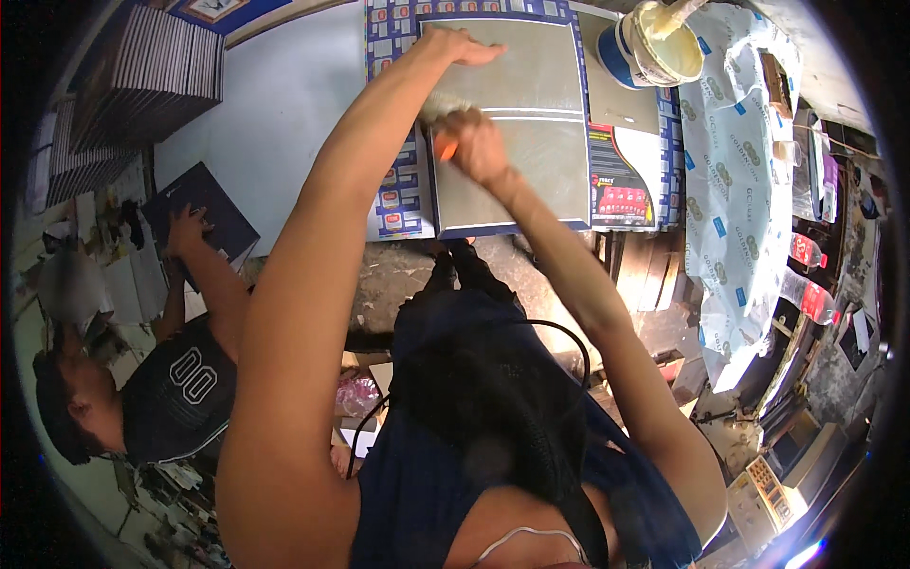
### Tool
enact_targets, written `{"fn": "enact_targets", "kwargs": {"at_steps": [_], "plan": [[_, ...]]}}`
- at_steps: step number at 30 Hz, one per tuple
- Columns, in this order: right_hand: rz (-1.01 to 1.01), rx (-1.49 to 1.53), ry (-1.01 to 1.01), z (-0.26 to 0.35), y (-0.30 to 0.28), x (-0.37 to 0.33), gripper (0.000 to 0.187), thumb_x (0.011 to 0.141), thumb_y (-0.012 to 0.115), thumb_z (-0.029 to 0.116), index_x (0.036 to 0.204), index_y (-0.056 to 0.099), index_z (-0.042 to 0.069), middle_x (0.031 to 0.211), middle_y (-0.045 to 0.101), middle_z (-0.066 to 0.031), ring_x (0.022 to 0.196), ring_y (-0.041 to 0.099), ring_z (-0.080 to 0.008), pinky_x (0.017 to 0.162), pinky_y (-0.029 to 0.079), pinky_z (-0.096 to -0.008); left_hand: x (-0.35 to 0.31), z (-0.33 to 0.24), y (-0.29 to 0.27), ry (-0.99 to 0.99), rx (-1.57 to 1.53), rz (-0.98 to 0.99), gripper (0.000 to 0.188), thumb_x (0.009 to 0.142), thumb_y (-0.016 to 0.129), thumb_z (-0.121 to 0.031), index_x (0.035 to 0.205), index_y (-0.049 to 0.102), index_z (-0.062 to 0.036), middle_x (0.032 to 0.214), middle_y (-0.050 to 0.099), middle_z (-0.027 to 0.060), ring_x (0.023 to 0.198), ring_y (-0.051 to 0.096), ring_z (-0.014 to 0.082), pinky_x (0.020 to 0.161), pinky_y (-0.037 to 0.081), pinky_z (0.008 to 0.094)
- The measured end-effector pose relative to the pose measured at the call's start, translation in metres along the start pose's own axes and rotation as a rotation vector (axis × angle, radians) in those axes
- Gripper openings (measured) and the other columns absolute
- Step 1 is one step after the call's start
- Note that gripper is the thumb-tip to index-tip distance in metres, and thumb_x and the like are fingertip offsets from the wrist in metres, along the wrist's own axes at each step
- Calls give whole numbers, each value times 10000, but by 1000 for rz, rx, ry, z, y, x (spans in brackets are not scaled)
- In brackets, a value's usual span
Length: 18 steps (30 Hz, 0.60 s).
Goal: The person applies glue to the interior surface of folders using a brush and then places the folders onto a stack on the table.
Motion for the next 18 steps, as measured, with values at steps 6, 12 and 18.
{"fn": "enact_targets", "kwargs": {"at_steps": [6, 12, 18], "plan": [[55, 209, -120, 68, -23, -113, 242, 807, 624, 71, 1043, 674, 52, 1012, 676, -122, 942, 633, -328, 843, 513, -420, -14, 2, 0, -19, 31, 18, 970, 817, 241, -834, 1522, 334, -175, 1582, 287, 100, 1464, 258, 298, 1193, 156, 523], [-319, -48, -13, 25, -65, -86, 181, 773, 654, 25, 952, 684, 27, 995, 701, -126, 925, 647, -342, 819, 499, -416, 16, 4, 22, -82, 41, -14, 899, 833, 242, -815, 1513, 358, -238, 1598, 245, 95, 1464, 253, 307, 1196, 148, 526], [90, 18, 58, 76, -20, -160, 319, 826, 609, 173, 1106, 664, 32, 1123, 654, -125, 1031, 587, -311, 903, 463, -414, 3, -5, 18, -65, 122, -19, 889, 837, 239, -811, 1506, 372, -242, 1607, 219, 92, 1475, 220, 311, 1194, 144, 542]]}}
Point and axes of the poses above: each hand's wrist, its own x-axis towards the middle knuckle, its own y-axis out of the palm, z = x × y, the point moved 1 cm from there along x, towards the middle knuckle
